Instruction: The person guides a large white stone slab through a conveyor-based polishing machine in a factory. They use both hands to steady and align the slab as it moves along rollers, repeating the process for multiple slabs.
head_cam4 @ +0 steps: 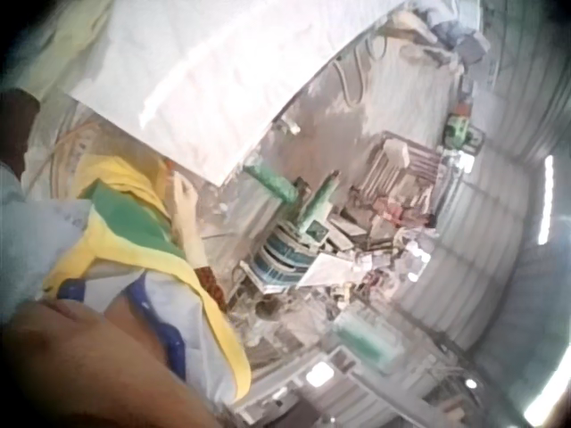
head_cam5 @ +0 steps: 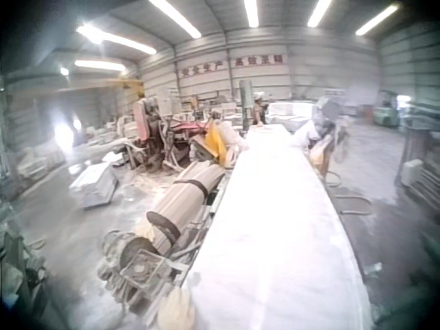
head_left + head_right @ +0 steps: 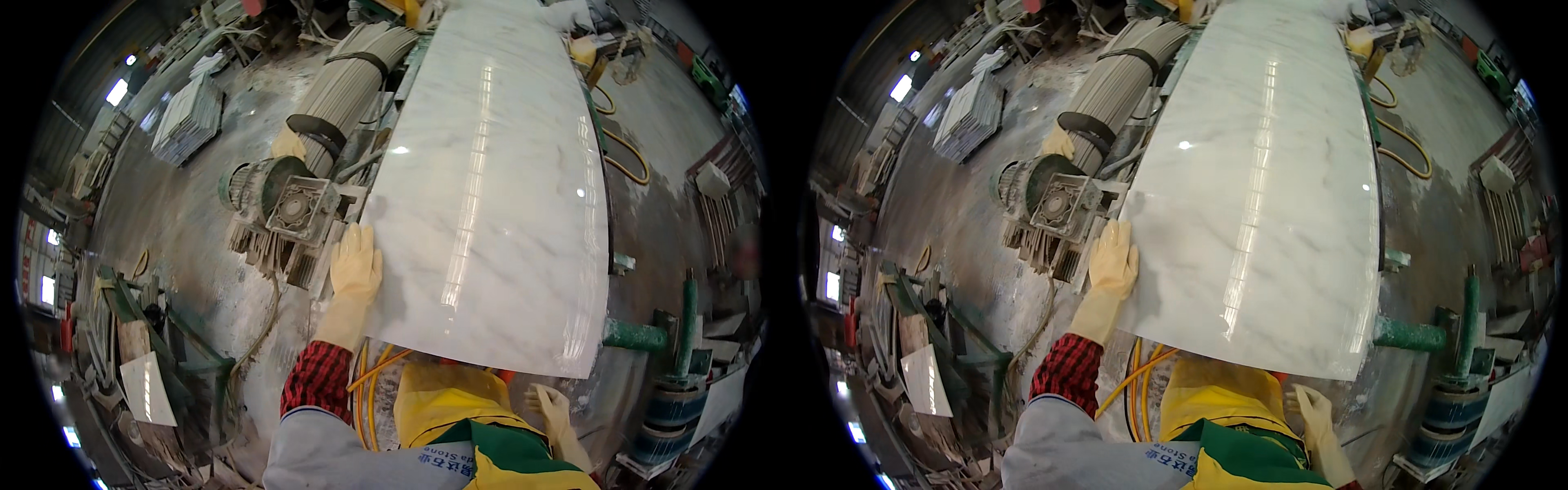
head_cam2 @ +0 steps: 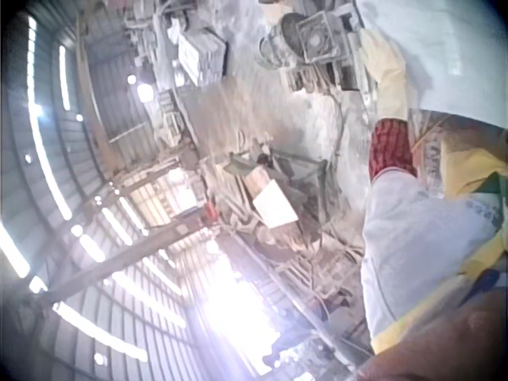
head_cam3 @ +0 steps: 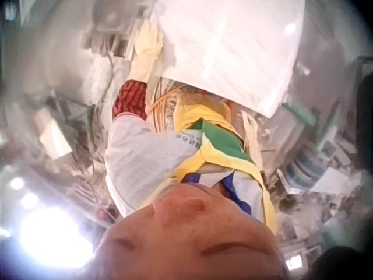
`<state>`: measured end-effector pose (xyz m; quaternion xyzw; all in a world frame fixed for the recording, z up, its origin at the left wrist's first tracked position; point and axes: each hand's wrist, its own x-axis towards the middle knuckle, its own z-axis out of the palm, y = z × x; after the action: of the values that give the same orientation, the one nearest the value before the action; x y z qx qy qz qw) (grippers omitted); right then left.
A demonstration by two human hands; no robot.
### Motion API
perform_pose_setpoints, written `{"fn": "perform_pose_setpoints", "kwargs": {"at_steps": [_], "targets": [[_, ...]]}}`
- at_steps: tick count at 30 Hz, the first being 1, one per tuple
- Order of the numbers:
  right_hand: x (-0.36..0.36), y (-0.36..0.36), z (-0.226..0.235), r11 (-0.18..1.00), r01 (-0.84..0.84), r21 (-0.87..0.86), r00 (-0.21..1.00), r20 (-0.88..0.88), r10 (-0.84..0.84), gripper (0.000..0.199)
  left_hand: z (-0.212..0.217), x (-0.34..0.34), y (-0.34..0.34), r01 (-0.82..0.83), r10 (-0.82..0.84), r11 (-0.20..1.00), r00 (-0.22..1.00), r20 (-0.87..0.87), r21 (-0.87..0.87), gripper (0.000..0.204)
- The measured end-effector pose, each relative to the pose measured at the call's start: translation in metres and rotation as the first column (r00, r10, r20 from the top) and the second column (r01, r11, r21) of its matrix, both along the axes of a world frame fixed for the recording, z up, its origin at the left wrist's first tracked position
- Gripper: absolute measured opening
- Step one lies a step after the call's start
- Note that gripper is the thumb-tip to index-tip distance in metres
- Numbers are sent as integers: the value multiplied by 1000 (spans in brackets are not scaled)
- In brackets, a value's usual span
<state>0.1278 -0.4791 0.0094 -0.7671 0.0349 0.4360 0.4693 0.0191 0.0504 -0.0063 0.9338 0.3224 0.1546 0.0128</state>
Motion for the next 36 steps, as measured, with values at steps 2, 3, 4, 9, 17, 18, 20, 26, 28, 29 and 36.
{"fn": "perform_pose_setpoints", "kwargs": {"at_steps": [2,3,4,9,17,18,20,26,28,29,36], "targets": [[3,23,-10,944,322,70,880,-390,-271,56,1,18,21,63,-63,998,998,-6,7,54],[7,36,-10,932,341,124,876,-401,-268,59,-10,19,35,90,-92,995,994,53,43,53],[7,48,-8,910,376,174,868,-411,-280,62,-8,25,39,79,-80,997,996,42,26,52],[5,52,-53,852,444,278,871,-358,-337,65,-8,25,40,51,-49,997,998,32,-64,54],[-3,51,-89,803,484,347,859,-366,-360,58,-19,-81,-9,150,-136,971,987,85,-188,60],[-3,54,-87,813,470,345,868,-351,-352,58,-14,-86,-13,145,-129,964,988,84,-221,60],[-2,58,-82,827,448,341,881,-324,-343,58,-2,-86,-19,140,-123,948,989,77,-287,59],[-4,52,-85,844,455,285,870,-346,-352,63,-10,-5,32,259,-209,959,921,329,-117,54],[-7,51,-86,844,433,318,888,-314,-337,63,-9,21,50,207,-171,973,945,279,-105,55],[-8,50,-85,846,417,333,898,-297,-326,63,-10,25,55,176,-146,979,956,253,-99,55],[-12,38,-104,822,419,387,891,-351,-289,63,2,-7,30,194,-161,962,972,170,-195,53]]}}
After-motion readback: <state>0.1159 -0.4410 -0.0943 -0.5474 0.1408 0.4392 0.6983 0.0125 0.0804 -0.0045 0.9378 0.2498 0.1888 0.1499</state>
